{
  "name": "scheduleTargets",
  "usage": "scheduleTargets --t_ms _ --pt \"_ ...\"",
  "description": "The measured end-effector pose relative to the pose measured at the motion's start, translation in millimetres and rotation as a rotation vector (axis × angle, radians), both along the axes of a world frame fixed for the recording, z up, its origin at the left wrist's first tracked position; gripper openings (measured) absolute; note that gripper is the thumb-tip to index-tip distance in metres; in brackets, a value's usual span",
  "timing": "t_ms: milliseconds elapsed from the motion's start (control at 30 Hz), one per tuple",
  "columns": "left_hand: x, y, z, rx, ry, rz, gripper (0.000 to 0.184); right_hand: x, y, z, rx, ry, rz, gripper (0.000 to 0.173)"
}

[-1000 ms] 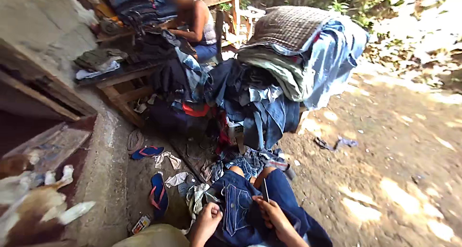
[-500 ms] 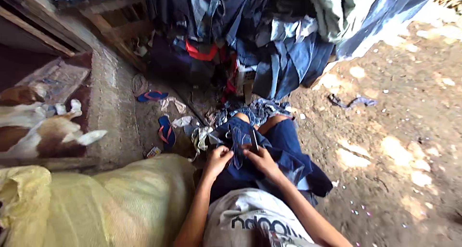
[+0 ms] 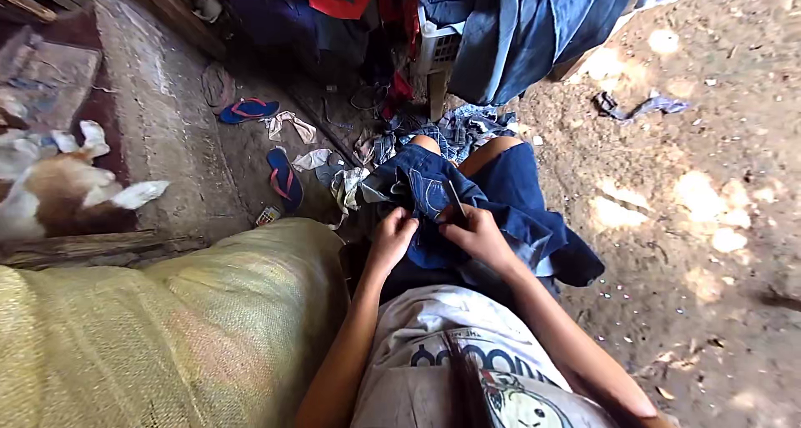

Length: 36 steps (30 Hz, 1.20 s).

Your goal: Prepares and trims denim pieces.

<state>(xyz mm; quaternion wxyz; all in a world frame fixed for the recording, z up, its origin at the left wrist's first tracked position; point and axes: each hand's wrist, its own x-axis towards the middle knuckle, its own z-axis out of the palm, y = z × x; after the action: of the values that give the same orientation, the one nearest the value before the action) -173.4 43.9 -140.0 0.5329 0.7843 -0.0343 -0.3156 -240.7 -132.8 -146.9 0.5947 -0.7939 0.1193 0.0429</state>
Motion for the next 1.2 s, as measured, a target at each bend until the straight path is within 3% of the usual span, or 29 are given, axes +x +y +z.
scheduleTargets --t_ms 67,167,267,333,467,600,767,933,1067,1200 --pt "0 0 -4 0.004 -0.059 -0.031 0.03 3 -4 4 0.006 0.029 0.009 0.015" --pt "-1 -1 -10 -0.02 -0.129 0.032 0.017 4 -5 -3 -0.141 0.004 -0.029 0.017" --pt "-3 -5 -12 -0.072 -0.111 0.135 0.009 0 -3 -7 -0.373 -0.112 -0.115 0.05" --pt "-6 -9 -8 -0.09 -0.098 0.195 0.008 -9 5 5 -0.414 -0.22 -0.145 0.069" --pt "-7 -18 4 -0.083 -0.125 0.19 0.015 -38 18 27 -0.221 -0.415 0.053 0.071" --pt "-8 -23 8 -0.134 -0.168 0.234 0.011 -47 28 22 -0.069 -0.365 0.274 0.075" --pt "-9 -20 5 -0.219 -0.094 0.275 0.013 -42 20 -2 -0.08 -0.252 0.207 0.069" --pt "-19 -11 -4 -0.293 -0.052 0.309 0.012 -28 7 0 -0.152 -0.092 0.131 0.061" --pt "-20 -1 -6 -0.22 -0.047 0.271 0.015 -14 -1 9 -0.286 -0.042 0.164 0.063" --pt "-11 3 -4 -0.073 -0.176 0.179 0.017 -8 1 5 -0.271 -0.004 0.259 0.075"
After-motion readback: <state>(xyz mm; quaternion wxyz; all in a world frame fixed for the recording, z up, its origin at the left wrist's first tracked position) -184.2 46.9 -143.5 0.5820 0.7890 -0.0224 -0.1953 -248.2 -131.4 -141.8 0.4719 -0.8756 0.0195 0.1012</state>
